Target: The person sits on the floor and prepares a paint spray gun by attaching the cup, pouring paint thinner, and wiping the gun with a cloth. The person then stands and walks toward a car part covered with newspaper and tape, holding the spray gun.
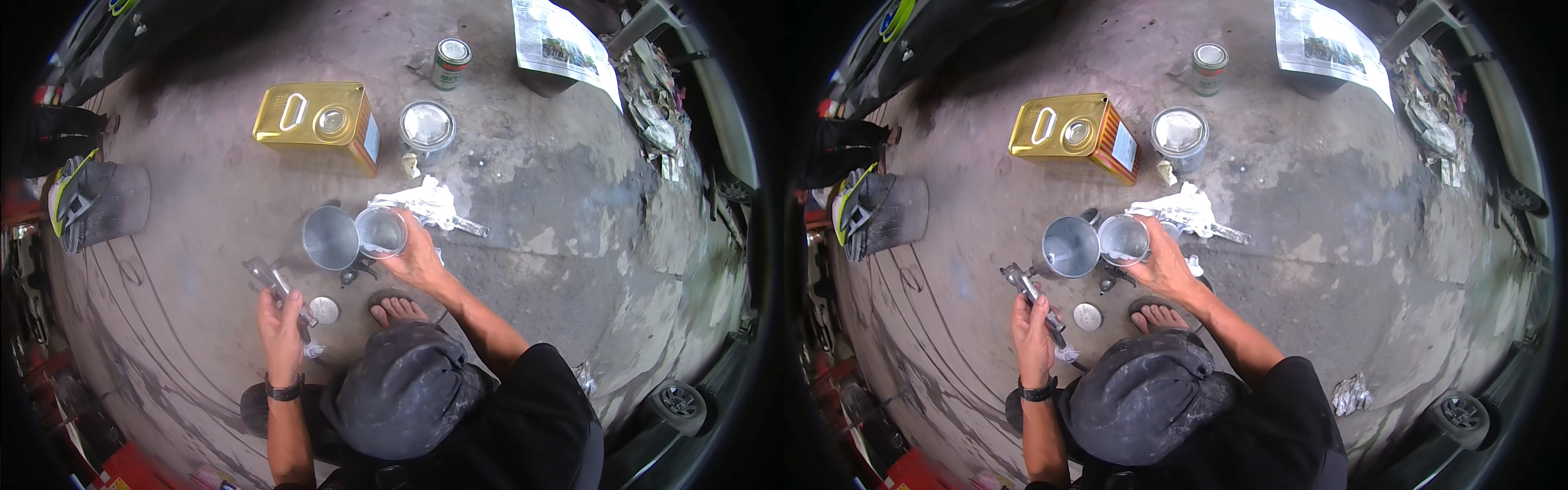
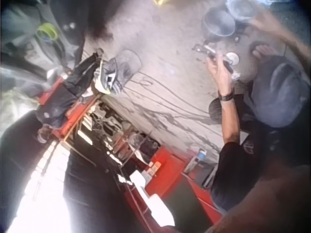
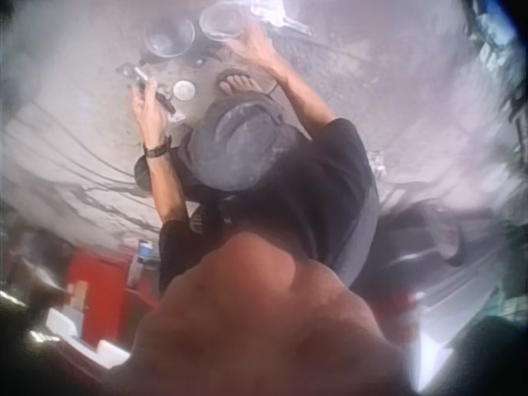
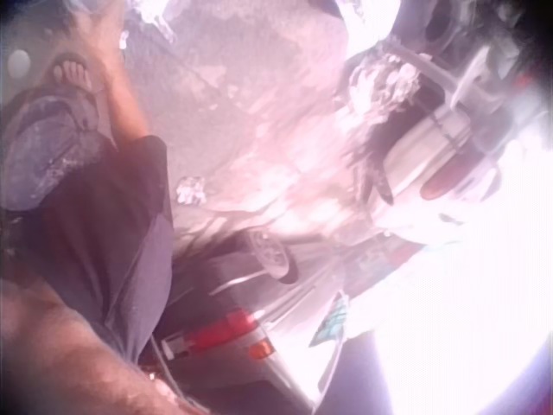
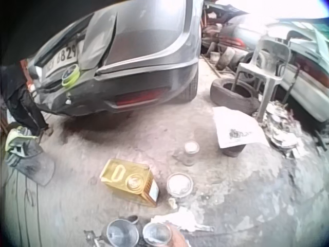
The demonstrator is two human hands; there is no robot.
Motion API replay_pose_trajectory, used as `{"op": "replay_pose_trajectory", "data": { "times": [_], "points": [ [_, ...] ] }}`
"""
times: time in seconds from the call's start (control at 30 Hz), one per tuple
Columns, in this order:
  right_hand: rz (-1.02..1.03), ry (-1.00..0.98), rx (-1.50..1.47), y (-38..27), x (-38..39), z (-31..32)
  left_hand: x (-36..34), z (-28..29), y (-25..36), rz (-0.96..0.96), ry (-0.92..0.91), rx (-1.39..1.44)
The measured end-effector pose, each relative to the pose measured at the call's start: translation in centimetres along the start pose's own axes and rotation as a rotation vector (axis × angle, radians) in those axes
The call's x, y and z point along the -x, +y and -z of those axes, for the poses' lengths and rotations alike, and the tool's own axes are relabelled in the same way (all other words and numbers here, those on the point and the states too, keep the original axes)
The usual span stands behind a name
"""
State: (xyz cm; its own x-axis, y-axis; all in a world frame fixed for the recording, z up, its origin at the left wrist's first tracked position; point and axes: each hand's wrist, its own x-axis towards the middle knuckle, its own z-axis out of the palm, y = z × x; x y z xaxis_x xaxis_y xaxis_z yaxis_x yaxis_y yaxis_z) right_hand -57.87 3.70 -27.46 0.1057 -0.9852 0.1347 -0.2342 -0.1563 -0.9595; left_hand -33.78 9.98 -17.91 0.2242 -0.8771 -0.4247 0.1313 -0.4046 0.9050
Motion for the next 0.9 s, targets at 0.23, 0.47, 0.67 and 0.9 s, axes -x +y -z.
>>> {"op": "replay_pose_trajectory", "data": {
  "times": [0.23, 0.47, 0.67, 0.9],
  "points": [
    [-0.044, 0.371, 0.058, 7.1, -0.5, 6.7, -0.5, 5.2, -2.7, 0.059, 0.0, 0.366],
    [-0.098, 0.71, 0.291, 13.7, -3.1, 13.3, 0.7, 10.2, -2.9, 0.049, 0.094, 0.44],
    [-0.178, 0.736, 0.292, 17.3, -3.6, 14.5, 1.2, 10.5, -3.4, 0.055, 0.081, 0.517],
    [-0.114, 0.767, 0.606, 15.9, 3.2, 10.5, 1.7, 10.3, -4.4, 0.052, 0.037, 0.567]
  ]
}}
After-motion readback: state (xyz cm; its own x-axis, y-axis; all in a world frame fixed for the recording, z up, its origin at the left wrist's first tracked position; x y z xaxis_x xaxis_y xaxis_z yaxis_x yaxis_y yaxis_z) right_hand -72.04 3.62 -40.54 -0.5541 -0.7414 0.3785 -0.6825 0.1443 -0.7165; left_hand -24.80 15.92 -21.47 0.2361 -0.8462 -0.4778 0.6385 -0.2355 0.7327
